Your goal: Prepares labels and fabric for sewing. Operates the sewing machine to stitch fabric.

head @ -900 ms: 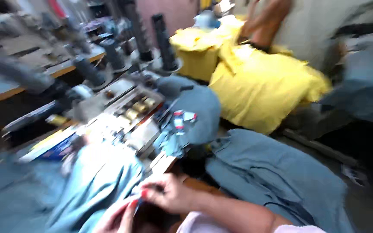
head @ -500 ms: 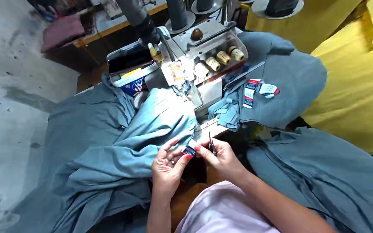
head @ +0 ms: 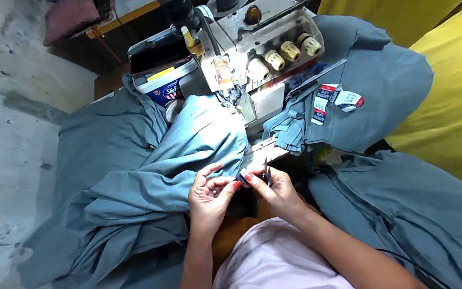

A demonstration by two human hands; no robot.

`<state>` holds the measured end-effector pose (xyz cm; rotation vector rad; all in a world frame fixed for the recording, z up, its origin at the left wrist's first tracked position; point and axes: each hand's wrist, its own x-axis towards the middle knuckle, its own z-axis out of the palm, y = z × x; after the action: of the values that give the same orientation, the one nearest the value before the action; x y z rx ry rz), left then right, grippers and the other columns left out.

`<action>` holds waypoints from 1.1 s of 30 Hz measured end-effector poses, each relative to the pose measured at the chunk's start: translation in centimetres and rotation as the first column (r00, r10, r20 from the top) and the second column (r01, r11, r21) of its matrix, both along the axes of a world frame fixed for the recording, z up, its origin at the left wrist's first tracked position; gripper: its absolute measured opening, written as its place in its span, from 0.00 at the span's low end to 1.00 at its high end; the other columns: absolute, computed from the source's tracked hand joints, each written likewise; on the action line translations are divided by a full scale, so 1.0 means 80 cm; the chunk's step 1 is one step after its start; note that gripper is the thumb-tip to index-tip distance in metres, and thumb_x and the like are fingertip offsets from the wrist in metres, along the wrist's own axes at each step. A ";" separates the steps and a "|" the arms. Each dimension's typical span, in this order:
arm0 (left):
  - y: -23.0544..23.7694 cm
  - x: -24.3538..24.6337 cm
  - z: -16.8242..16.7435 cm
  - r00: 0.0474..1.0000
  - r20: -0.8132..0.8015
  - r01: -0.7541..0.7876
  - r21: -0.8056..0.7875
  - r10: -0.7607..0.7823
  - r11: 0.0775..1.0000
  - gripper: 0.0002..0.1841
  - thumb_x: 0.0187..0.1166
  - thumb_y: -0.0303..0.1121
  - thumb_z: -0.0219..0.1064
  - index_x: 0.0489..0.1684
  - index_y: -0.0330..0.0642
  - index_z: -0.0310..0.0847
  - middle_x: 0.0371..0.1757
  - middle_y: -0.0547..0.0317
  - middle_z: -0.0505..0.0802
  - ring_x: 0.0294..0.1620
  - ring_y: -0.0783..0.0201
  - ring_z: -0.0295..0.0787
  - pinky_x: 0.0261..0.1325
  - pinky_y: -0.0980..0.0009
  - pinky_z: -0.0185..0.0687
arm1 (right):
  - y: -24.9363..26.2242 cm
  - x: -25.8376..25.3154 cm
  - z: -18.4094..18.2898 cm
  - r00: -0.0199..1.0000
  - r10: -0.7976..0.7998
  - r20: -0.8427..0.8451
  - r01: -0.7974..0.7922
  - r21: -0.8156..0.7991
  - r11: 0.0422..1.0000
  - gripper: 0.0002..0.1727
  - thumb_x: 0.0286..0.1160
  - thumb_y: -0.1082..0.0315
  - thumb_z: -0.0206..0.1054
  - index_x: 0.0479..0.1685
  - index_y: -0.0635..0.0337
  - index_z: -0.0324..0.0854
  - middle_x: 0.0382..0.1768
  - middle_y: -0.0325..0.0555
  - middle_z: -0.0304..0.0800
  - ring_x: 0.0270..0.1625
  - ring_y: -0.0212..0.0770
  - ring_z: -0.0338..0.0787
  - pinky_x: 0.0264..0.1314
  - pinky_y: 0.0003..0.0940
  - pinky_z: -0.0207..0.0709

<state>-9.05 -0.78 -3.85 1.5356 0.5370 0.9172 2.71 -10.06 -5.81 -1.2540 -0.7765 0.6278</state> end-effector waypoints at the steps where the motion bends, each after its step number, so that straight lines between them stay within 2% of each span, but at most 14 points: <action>1: 0.000 0.001 0.000 1.000 -0.002 -0.012 0.006 0.012 1.000 0.23 0.64 0.14 0.73 0.58 0.34 0.72 0.35 0.74 0.97 0.35 0.78 0.94 0.43 0.79 0.91 | 0.000 0.000 -0.001 1.000 0.003 -0.009 -0.003 0.005 1.000 0.06 0.81 0.72 0.62 0.39 0.63 0.84 0.29 0.24 0.84 0.27 0.10 0.77 0.31 0.08 0.71; 4: 0.000 0.003 -0.002 0.999 -0.017 -0.040 0.021 0.040 0.999 0.23 0.63 0.14 0.74 0.56 0.34 0.73 0.33 0.74 0.96 0.33 0.79 0.93 0.41 0.80 0.91 | 0.002 0.000 -0.008 1.000 0.006 -0.009 -0.005 0.050 0.999 0.06 0.80 0.73 0.63 0.44 0.65 0.83 0.33 0.26 0.85 0.30 0.12 0.78 0.34 0.09 0.73; 8: -0.001 0.005 -0.004 0.999 -0.026 -0.026 0.015 0.026 1.000 0.23 0.63 0.14 0.74 0.55 0.33 0.72 0.34 0.74 0.96 0.34 0.79 0.93 0.42 0.80 0.91 | 0.003 0.001 -0.013 0.996 -0.047 0.071 0.044 0.046 0.998 0.06 0.79 0.73 0.63 0.40 0.66 0.84 0.32 0.27 0.86 0.31 0.11 0.79 0.35 0.08 0.74; 10: -0.001 0.004 -0.004 1.000 -0.021 -0.004 -0.006 0.004 1.000 0.24 0.63 0.13 0.73 0.57 0.32 0.71 0.36 0.73 0.96 0.36 0.78 0.94 0.44 0.79 0.92 | 0.003 0.001 -0.012 0.997 -0.052 0.057 0.050 0.041 0.998 0.06 0.79 0.73 0.63 0.40 0.65 0.84 0.31 0.27 0.85 0.30 0.11 0.78 0.34 0.08 0.73; 15: 0.000 0.005 -0.004 0.999 -0.046 -0.016 0.017 0.017 1.000 0.21 0.64 0.14 0.73 0.55 0.33 0.72 0.35 0.72 0.96 0.34 0.79 0.93 0.42 0.81 0.91 | 0.003 0.000 -0.015 0.997 -0.054 0.058 0.051 0.044 0.998 0.06 0.79 0.73 0.63 0.41 0.66 0.85 0.31 0.27 0.86 0.31 0.11 0.79 0.35 0.08 0.74; 19: 0.007 0.004 0.005 0.991 -0.129 0.042 0.133 -0.024 0.990 0.21 0.66 0.16 0.72 0.58 0.27 0.72 0.37 0.70 0.94 0.36 0.81 0.92 0.41 0.82 0.89 | 0.003 0.002 -0.014 0.989 -0.053 0.138 0.045 0.060 0.997 0.07 0.78 0.74 0.63 0.40 0.70 0.85 0.32 0.31 0.86 0.33 0.10 0.78 0.39 0.07 0.73; 21: 0.014 0.005 0.013 0.987 -0.153 0.083 0.192 -0.053 0.978 0.19 0.67 0.17 0.71 0.56 0.27 0.73 0.36 0.70 0.93 0.35 0.81 0.91 0.39 0.83 0.89 | 0.004 0.008 -0.012 0.984 -0.061 0.168 0.047 0.082 0.996 0.08 0.78 0.74 0.63 0.39 0.70 0.85 0.32 0.31 0.87 0.34 0.10 0.80 0.40 0.07 0.74; 23: 0.028 0.008 0.023 0.986 -0.157 0.094 0.253 -0.055 0.963 0.18 0.68 0.18 0.70 0.55 0.28 0.73 0.35 0.71 0.93 0.35 0.82 0.90 0.40 0.83 0.88 | 0.013 0.021 -0.015 0.963 -0.140 0.230 0.111 0.134 0.985 0.08 0.80 0.72 0.63 0.39 0.69 0.84 0.33 0.32 0.86 0.35 0.10 0.78 0.40 0.07 0.73; 25: 0.048 0.015 0.033 0.984 -0.175 0.060 0.289 -0.009 0.955 0.16 0.69 0.19 0.71 0.54 0.31 0.74 0.34 0.70 0.93 0.34 0.81 0.91 0.40 0.82 0.88 | 0.033 0.039 -0.026 0.928 -0.248 0.278 0.213 0.151 0.965 0.07 0.78 0.71 0.63 0.40 0.68 0.84 0.36 0.36 0.84 0.35 0.14 0.78 0.41 0.10 0.73; 28: 0.085 0.036 0.045 0.959 -0.267 0.005 0.339 0.091 0.941 0.22 0.66 0.20 0.76 0.58 0.34 0.74 0.35 0.66 0.93 0.32 0.80 0.90 0.40 0.80 0.88 | 0.064 0.057 -0.038 0.909 -0.284 0.305 0.279 0.059 0.958 0.09 0.76 0.71 0.67 0.46 0.69 0.80 0.35 0.41 0.84 0.31 0.19 0.76 0.37 0.14 0.72; 30: 0.110 0.052 0.038 0.952 -0.285 0.019 0.425 0.114 0.905 0.19 0.65 0.22 0.78 0.52 0.31 0.78 0.42 0.58 0.88 0.33 0.78 0.83 0.39 0.82 0.82 | 0.074 0.061 -0.040 0.898 -0.263 0.351 0.274 0.020 0.962 0.11 0.76 0.70 0.69 0.47 0.71 0.80 0.31 0.44 0.84 0.31 0.24 0.79 0.38 0.18 0.74; 31: 0.117 0.058 0.031 0.958 -0.274 0.036 0.414 0.087 0.909 0.16 0.64 0.21 0.78 0.47 0.29 0.81 0.43 0.56 0.87 0.34 0.77 0.83 0.39 0.81 0.83 | 0.073 0.062 -0.041 0.890 -0.252 0.381 0.265 0.018 0.964 0.11 0.76 0.70 0.69 0.46 0.72 0.81 0.31 0.45 0.85 0.32 0.25 0.80 0.39 0.20 0.75; 33: 0.122 0.064 0.025 0.961 -0.278 0.072 0.269 0.005 0.960 0.20 0.62 0.17 0.77 0.52 0.31 0.76 0.32 0.64 0.90 0.30 0.77 0.88 0.38 0.79 0.87 | 0.066 0.068 -0.039 0.870 -0.221 0.440 0.235 0.025 0.972 0.09 0.75 0.71 0.67 0.44 0.72 0.82 0.32 0.46 0.86 0.34 0.25 0.83 0.41 0.18 0.77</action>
<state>-3.90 8.99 -1.83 1.9398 0.5969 0.7785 8.11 -4.78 -8.89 -1.5137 -0.9732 0.1571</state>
